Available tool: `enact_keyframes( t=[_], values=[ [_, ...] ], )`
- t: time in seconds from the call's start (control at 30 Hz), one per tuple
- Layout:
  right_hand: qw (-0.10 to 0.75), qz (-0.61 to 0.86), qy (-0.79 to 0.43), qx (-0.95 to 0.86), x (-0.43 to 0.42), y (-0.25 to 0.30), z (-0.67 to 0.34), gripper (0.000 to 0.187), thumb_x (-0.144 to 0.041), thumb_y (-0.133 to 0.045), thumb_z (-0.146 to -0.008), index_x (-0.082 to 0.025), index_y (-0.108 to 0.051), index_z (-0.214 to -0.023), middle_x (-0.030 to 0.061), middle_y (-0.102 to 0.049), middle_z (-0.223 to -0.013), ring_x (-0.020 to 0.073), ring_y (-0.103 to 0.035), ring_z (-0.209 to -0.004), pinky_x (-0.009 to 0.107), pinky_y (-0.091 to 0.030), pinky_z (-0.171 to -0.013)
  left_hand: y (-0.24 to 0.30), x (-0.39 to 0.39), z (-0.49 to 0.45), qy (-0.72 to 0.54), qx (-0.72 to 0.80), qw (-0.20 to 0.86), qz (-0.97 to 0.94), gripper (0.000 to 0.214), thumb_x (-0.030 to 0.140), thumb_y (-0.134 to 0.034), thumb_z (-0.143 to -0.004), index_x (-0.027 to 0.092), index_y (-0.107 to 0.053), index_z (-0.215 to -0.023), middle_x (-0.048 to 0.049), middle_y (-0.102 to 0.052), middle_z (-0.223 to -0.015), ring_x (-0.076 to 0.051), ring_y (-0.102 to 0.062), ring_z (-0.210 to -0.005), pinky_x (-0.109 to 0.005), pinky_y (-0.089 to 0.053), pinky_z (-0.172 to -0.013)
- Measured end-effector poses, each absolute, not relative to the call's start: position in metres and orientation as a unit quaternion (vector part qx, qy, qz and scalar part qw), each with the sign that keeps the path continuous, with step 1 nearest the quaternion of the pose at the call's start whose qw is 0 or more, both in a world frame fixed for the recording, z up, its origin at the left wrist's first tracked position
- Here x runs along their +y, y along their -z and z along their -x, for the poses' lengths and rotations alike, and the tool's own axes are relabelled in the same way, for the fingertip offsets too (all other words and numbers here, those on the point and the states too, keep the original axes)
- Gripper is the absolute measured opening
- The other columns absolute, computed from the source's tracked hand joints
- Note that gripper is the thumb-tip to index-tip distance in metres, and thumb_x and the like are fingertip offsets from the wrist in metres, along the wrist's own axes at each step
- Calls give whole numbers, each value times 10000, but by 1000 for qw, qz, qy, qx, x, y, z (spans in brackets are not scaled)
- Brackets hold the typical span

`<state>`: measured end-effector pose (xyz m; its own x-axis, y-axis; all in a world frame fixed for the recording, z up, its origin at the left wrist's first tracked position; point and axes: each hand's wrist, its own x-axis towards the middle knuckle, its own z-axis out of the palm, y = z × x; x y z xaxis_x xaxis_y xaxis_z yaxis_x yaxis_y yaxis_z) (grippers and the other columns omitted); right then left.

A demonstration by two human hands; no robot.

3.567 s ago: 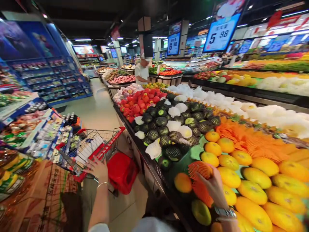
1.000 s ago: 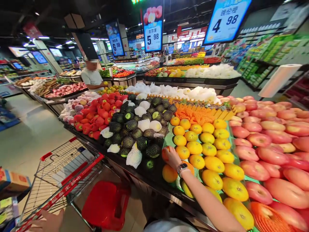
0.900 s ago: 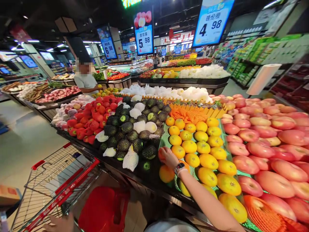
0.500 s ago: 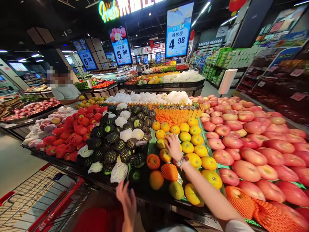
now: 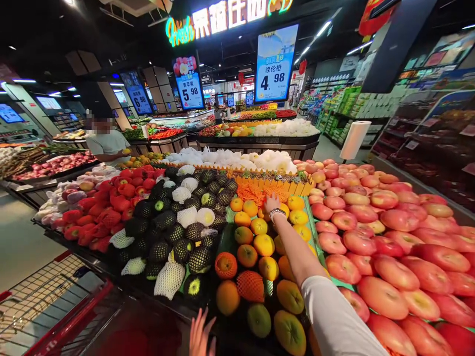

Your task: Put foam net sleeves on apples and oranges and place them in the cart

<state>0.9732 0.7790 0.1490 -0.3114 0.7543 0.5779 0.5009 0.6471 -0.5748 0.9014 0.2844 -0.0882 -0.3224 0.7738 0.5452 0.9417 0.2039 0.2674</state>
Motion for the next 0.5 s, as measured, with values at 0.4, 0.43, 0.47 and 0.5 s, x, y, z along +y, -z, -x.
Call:
enact_keyframes(
  t=[0.4, 0.43, 0.47, 0.5],
  values=[
    [509, 309, -307, -743, 652, -178, -1098, 328, -428, -336, -937, -240, -602, -976, 109, -621, -1119, 244, -535, -1121, 462, -389, -1048, -28, 312, -948, 499, -780, 98, 365, 335, 291, -455, -902, 365, -479, -1228, -77, -590, -1198, -243, -601, -1126, -458, -557, -919],
    [494, 295, -328, -749, 634, -173, -1110, 307, -432, -370, -924, -254, -621, -928, 95, -640, -1079, 251, -551, -1105, 461, -398, -1044, -42, 325, -952, 505, -766, 89, 388, 373, 298, -475, -899, 364, -443, -1266, -80, -581, -1211, -242, -589, -1144, -452, -548, -931],
    [478, 287, -348, -754, 617, -167, -1121, 298, -433, -391, -914, -264, -635, -891, 85, -655, -1035, 260, -570, -1082, 464, -413, -1030, -56, 338, -957, 506, -753, 64, 416, 424, 298, -470, -907, 367, -390, -1318, -81, -563, -1249, -235, -566, -1179, -441, -531, -960],
    [465, 283, -360, -757, 602, -159, -1129, 303, -436, -403, -906, -268, -647, -848, 80, -665, -998, 272, -595, -1042, 470, -448, -989, -70, 350, -961, 510, -734, 32, 446, 476, 308, -468, -914, 363, -329, -1366, -85, -528, -1308, -231, -529, -1229, -435, -504, -1000]
  ],
)
